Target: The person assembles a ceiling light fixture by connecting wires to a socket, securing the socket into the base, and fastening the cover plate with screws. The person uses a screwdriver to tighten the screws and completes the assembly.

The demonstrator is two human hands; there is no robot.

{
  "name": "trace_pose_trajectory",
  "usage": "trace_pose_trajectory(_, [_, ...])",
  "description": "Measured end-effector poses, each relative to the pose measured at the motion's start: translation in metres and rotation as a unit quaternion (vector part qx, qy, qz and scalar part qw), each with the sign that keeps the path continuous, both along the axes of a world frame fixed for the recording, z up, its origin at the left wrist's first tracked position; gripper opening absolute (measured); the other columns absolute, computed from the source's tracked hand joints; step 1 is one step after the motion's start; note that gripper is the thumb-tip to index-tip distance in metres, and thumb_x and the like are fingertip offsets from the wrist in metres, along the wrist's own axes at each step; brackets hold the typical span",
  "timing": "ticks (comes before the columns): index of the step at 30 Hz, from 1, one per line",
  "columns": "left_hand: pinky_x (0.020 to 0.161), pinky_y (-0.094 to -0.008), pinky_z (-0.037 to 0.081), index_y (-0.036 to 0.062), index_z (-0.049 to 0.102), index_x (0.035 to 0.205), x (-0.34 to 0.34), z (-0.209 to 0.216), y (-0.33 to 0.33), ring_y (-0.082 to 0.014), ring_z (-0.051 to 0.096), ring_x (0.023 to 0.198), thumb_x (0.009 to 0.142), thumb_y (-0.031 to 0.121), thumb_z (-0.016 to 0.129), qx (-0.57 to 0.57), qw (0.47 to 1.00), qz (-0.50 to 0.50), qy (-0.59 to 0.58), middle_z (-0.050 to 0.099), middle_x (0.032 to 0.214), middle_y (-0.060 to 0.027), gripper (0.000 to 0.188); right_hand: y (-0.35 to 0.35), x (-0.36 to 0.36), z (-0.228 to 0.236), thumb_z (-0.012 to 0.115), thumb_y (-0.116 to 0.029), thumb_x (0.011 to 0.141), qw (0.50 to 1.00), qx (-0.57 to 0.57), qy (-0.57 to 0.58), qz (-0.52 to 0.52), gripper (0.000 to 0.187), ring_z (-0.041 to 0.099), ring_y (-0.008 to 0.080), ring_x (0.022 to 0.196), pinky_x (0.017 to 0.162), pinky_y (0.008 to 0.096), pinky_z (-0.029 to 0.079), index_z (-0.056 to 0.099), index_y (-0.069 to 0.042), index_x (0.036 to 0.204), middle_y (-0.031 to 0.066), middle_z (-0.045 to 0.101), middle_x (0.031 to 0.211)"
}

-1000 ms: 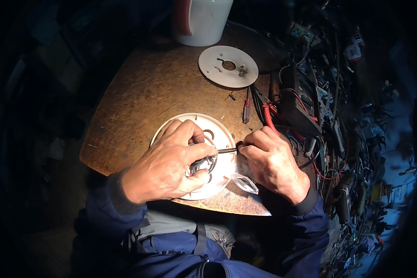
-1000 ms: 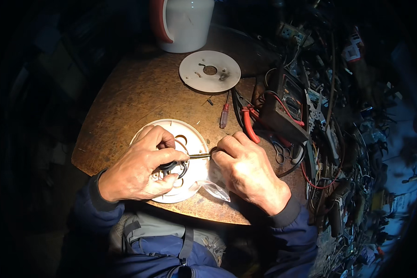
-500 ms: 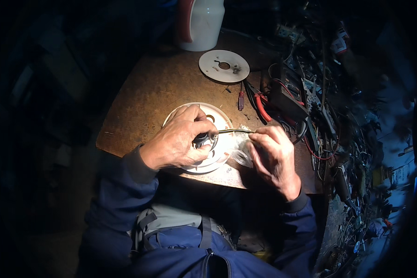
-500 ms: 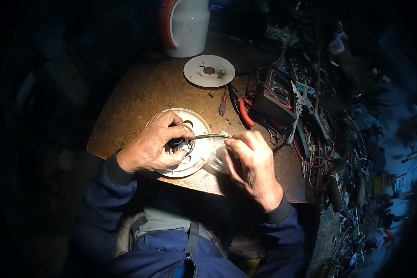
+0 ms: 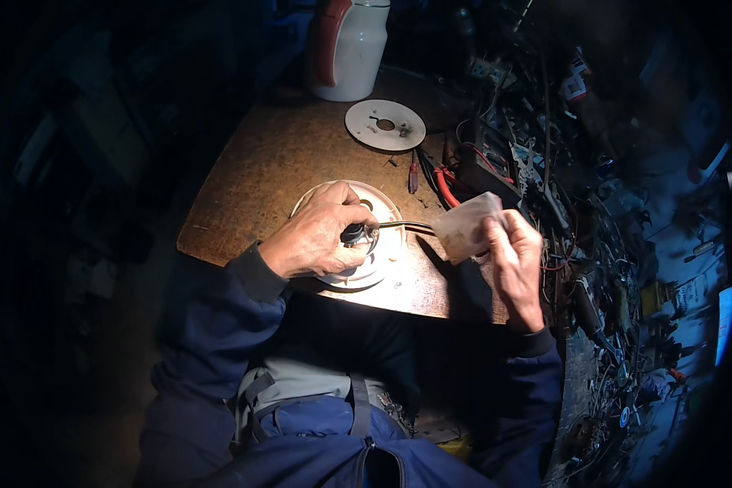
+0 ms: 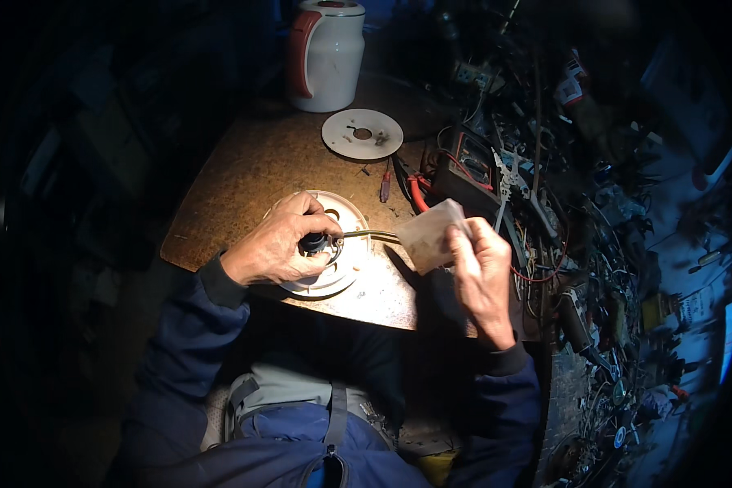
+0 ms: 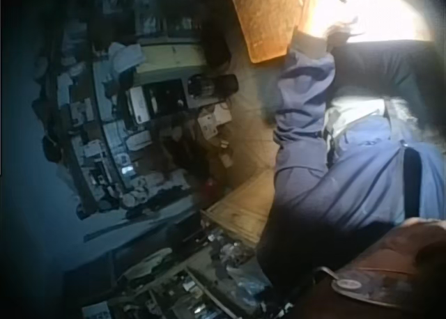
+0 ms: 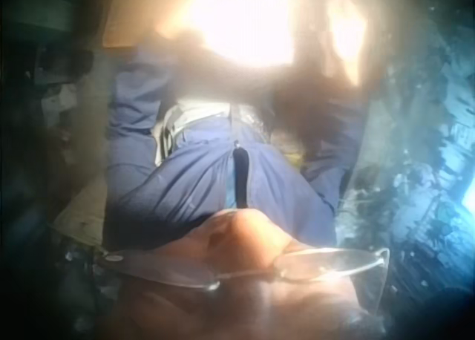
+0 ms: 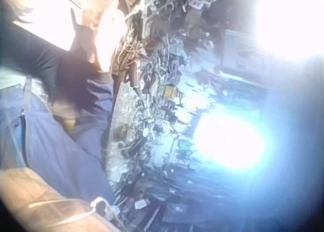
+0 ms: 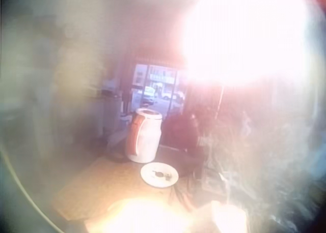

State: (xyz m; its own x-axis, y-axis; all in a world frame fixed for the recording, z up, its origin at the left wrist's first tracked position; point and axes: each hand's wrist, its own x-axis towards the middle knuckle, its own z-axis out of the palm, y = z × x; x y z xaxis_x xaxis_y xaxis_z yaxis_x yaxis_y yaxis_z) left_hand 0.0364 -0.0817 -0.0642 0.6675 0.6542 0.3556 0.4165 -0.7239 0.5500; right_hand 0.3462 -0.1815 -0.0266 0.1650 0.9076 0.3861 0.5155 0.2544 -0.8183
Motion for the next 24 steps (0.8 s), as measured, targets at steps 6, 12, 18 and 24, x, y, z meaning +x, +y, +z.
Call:
trace_pose_trajectory(6, [0.101,-0.0434,0.049,0.0134,0.082,0.115,0.000,0.002,-0.004,-0.0294,0.059,0.111,0.077,0.022,0.084,-0.011,1.000,0.008,-0.003,0.060,0.111,-0.0095,0.040,-0.035,0.064,0.043,0.062,-0.013,0.110,0.994,0.019,0.015,-0.109,0.019,0.052,0.0055,0.068,0.061,0.0227,0.042,0.069,-0.001,0.098,-0.0026,0.062,0.081])
trace_pose_trajectory(12, [0.102,-0.0429,0.049,0.0123,0.080,0.117,-0.001,0.003,-0.003,-0.0300,0.058,0.114,0.080,0.021,0.084,-0.033,0.999,-0.003,-0.001,0.059,0.113,-0.0097,0.038,-0.035,0.043,0.020,0.080,-0.016,0.090,0.811,0.146,-0.523,-0.217,0.043,0.071,0.0388,0.110,0.095,0.0467,0.060,0.070,0.007,0.126,0.0261,0.072,0.118])
trace_pose_trajectory(18, [0.106,-0.0437,0.047,0.0101,0.077,0.122,-0.003,0.008,-0.002,-0.0304,0.057,0.118,0.085,0.015,0.079,-0.035,0.999,-0.011,0.030,0.059,0.118,-0.0104,0.038,-0.003,-0.073,-0.021,0.079,-0.005,0.084,0.916,0.214,-0.310,0.134,0.037,0.069,0.0390,0.114,0.098,0.0479,0.058,0.072,-0.004,0.120,0.0168,0.072,0.119])
trace_pose_trajectory(24, [0.109,-0.0463,0.044,0.0017,0.071,0.132,-0.005,0.015,0.000,-0.0334,0.055,0.121,0.088,0.005,0.067,-0.052,0.997,-0.049,0.037,0.059,0.122,-0.0153,0.044,0.007,-0.084,-0.043,0.081,-0.003,0.081,0.935,0.164,-0.248,0.194,0.047,0.067,0.0404,0.120,0.103,0.0496,0.056,0.072,-0.001,0.127,0.0169,0.072,0.123])
